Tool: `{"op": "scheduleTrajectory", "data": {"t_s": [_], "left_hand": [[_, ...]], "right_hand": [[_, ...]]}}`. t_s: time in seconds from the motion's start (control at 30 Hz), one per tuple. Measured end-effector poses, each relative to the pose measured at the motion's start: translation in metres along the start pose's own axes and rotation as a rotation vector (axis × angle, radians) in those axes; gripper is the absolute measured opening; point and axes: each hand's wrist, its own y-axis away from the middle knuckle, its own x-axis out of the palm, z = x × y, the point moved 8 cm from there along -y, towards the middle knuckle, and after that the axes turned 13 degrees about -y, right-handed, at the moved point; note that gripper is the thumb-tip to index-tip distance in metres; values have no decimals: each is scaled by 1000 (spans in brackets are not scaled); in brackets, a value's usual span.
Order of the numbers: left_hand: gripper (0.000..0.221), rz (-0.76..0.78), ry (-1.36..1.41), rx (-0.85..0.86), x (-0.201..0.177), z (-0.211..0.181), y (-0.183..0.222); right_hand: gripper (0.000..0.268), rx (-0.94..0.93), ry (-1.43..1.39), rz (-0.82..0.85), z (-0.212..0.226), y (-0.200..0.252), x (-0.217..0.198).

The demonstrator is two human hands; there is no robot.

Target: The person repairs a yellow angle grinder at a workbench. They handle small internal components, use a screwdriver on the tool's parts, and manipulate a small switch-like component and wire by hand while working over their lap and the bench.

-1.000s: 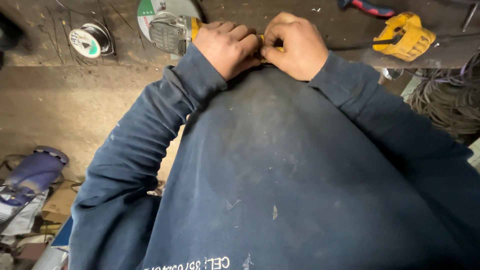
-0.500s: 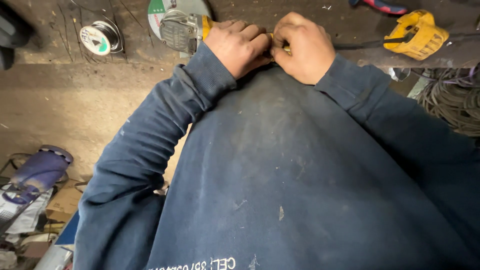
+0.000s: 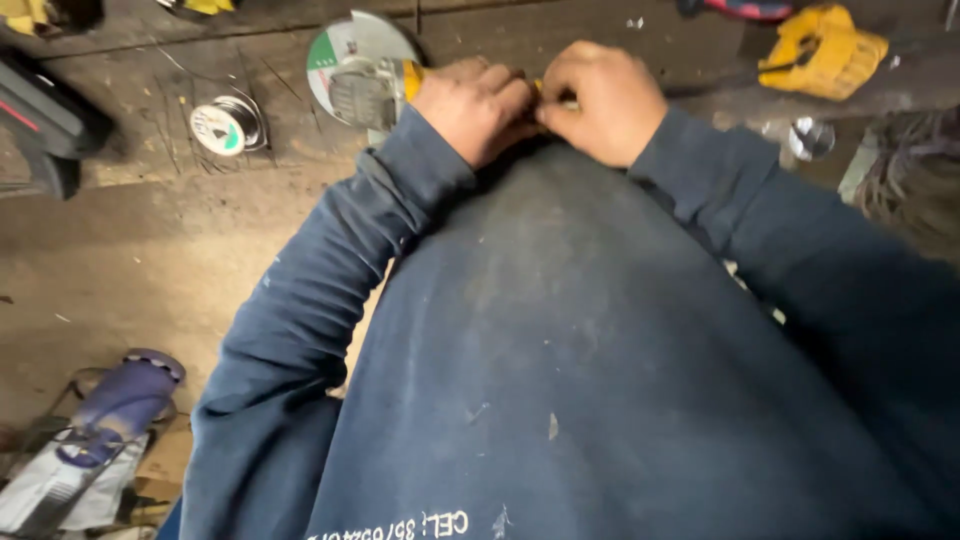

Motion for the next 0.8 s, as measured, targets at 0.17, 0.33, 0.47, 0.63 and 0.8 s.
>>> {"op": "scheduleTrajectory", "data": {"t_s": [0.17,0.33,0.47,0.63,0.8], "left_hand": [[36,36,-39,-20,4,2,-1],[48,77,-80,-81,13,0,7],[69,99,-146,-136,-1,3,10],[76,126,-203,-157,-2,7,16],[75,157,-188,-174,1,8,18]], "right_hand": [[21,62,-207,48,-5,10,-18],[15,-118,-56,5,10,26,-33],[18,-372,158,89,27,22,-24],[25,-527,319,247,35,2,-17],[19,-734,566,422,52,-13,-10]]}}
